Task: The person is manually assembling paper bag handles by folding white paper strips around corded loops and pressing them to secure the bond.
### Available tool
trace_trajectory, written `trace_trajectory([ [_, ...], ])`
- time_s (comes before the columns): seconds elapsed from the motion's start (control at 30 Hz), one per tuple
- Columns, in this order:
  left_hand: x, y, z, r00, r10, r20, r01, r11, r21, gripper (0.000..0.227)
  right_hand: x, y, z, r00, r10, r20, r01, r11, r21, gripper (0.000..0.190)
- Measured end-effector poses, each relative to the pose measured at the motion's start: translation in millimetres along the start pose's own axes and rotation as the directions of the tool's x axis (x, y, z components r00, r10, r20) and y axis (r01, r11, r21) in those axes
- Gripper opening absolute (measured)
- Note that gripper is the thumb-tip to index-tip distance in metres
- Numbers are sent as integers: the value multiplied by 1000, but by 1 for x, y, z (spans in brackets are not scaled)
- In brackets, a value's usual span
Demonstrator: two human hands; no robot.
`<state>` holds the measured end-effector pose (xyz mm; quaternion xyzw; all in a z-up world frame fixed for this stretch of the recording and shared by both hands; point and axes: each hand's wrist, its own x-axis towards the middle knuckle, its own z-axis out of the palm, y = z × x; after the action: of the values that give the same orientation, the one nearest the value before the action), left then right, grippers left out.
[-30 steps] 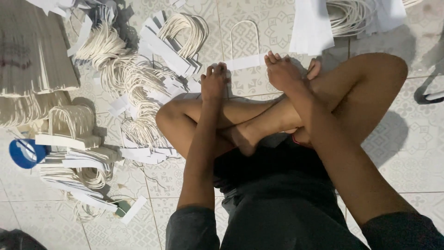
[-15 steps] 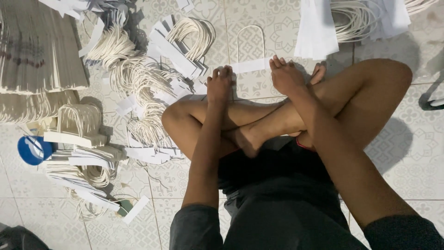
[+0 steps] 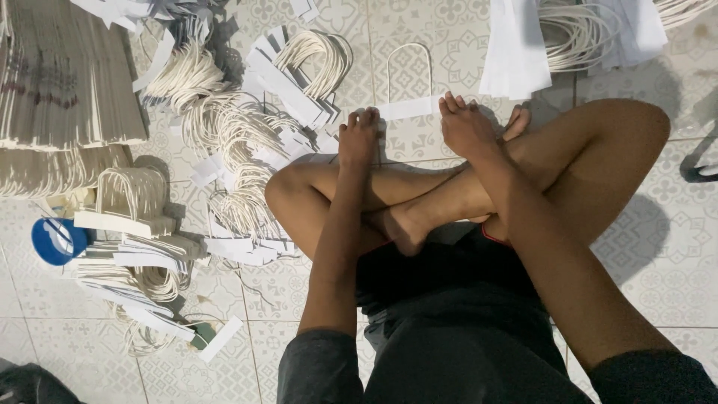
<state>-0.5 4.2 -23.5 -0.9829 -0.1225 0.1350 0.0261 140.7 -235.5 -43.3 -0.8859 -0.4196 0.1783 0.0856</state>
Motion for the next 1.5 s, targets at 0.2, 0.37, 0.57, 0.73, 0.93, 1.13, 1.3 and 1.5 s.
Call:
trace_trajectory([
  [0.2, 4, -4, 11, 1000, 12, -26, -12, 1000, 0, 49, 1, -3, 1, 999, 40, -5, -40, 998, 46, 55],
  [0.37, -6, -1, -25, 1000, 4, -21, -5, 997, -76, 46, 1, -6, -8, 985, -7, -172, 6, 1000, -7, 50],
  [0.57, -3, -16, -35, 983, 43, -177, -88, 963, -254, 53, 2, -17, -52, 858, -191, -477, 117, 977, -180, 34],
  [0.73, 6, -22, -23, 972, 63, -225, -134, 940, -313, 56, 5, -20, -70, 892, -180, -415, 166, 984, -70, 44],
  [0.93, 20, -23, -1, 935, 81, -346, -183, 944, -276, 51, 20, -17, -50, 932, -135, -337, 130, 991, -38, 37],
  [1.13, 26, -25, 8, 899, 102, -426, -226, 941, -252, 41, 25, -15, -41, 898, -195, -394, 161, 980, -117, 31],
  [1.3, 24, -29, -8, 898, 150, -414, -264, 936, -232, 43, 29, -13, -34, 858, -228, -460, 181, 973, -145, 29],
  [1.5, 32, -42, -35, 892, 280, -355, -364, 911, -196, 42, 34, -16, -30, 808, -370, -459, 175, 894, -413, 21],
])
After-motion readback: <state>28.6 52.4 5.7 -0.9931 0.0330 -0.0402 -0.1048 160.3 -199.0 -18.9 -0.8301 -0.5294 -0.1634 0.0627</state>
